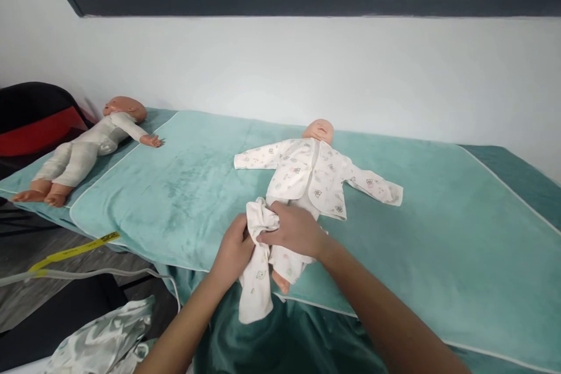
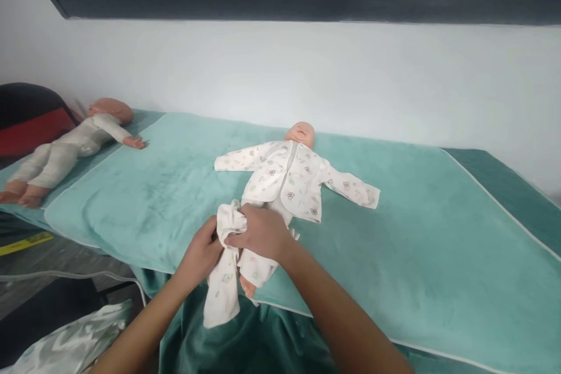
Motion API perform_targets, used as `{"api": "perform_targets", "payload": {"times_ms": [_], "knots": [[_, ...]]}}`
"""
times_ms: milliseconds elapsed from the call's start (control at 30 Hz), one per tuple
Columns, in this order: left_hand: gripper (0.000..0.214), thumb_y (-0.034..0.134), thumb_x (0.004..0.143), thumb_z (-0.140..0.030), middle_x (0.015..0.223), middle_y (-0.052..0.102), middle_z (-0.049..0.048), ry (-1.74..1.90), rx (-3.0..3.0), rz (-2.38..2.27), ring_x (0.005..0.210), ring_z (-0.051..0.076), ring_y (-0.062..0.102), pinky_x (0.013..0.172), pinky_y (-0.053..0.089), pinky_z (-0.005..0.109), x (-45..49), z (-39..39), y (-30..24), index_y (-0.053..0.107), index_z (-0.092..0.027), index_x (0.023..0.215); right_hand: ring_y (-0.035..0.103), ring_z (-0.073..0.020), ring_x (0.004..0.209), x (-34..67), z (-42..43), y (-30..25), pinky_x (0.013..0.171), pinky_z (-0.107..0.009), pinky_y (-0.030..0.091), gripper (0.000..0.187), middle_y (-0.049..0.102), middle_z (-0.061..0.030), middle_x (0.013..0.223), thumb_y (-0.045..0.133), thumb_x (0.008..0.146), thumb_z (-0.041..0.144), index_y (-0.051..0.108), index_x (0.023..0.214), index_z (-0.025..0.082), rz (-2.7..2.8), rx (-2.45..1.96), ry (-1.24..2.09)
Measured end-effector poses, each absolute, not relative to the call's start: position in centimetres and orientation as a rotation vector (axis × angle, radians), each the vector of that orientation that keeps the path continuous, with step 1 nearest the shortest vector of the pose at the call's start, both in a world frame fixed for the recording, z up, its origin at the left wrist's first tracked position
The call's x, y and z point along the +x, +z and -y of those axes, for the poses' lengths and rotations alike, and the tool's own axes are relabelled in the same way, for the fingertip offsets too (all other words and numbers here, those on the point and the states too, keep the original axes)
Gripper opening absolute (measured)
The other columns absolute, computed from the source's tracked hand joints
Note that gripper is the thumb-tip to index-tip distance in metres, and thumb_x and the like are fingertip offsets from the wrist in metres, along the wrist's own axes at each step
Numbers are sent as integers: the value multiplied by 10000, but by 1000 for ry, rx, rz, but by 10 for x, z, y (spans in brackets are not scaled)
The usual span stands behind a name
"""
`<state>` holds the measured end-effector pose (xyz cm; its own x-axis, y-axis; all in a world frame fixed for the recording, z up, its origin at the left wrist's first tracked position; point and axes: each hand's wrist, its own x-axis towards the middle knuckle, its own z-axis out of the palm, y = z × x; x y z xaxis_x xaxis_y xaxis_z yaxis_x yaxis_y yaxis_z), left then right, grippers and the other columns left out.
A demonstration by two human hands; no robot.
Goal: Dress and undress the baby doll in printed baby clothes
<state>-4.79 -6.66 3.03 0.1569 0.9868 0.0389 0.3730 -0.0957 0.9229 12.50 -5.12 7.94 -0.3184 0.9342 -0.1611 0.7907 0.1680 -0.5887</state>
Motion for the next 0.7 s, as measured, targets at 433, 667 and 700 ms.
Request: {"api": "perform_targets", "payload": {"times_ms": [433, 667, 700], "knots": [[375, 591, 838, -346, 1135, 609, 87, 796, 1641, -1583, 1069, 269, 590, 908, 471, 406, -56, 138, 11, 548, -223, 1189, 602, -325, 1087, 123, 60, 70, 885, -401, 381, 804, 670, -133, 1135, 794, 604, 617, 543, 1210, 152, 2515, -1406, 745], [236, 595, 778, -252, 947, 637, 46, 964, 1560, -1693, 886, 244, 602, 784, 462, 349, -41, 122, 24, 609, -212, 1010, 628, -291, 982, 123, 66, 65, 870, -388, 370, 587, 685, -76, 965, 775, 689, 574, 528, 1037, 170, 2521, -1301, 742], [239, 604, 787, -289, 937, 646, 42, 988, 1532, -1711, 867, 240, 603, 770, 457, 343, -41, 121, 27, 615, -212, 1013, 626, -285, 981, 124, 66, 65, 860, -377, 372, 552, 682, -67, 962, 772, 703, 552, 519, 1021, 178, 2505, -1290, 760]]}}
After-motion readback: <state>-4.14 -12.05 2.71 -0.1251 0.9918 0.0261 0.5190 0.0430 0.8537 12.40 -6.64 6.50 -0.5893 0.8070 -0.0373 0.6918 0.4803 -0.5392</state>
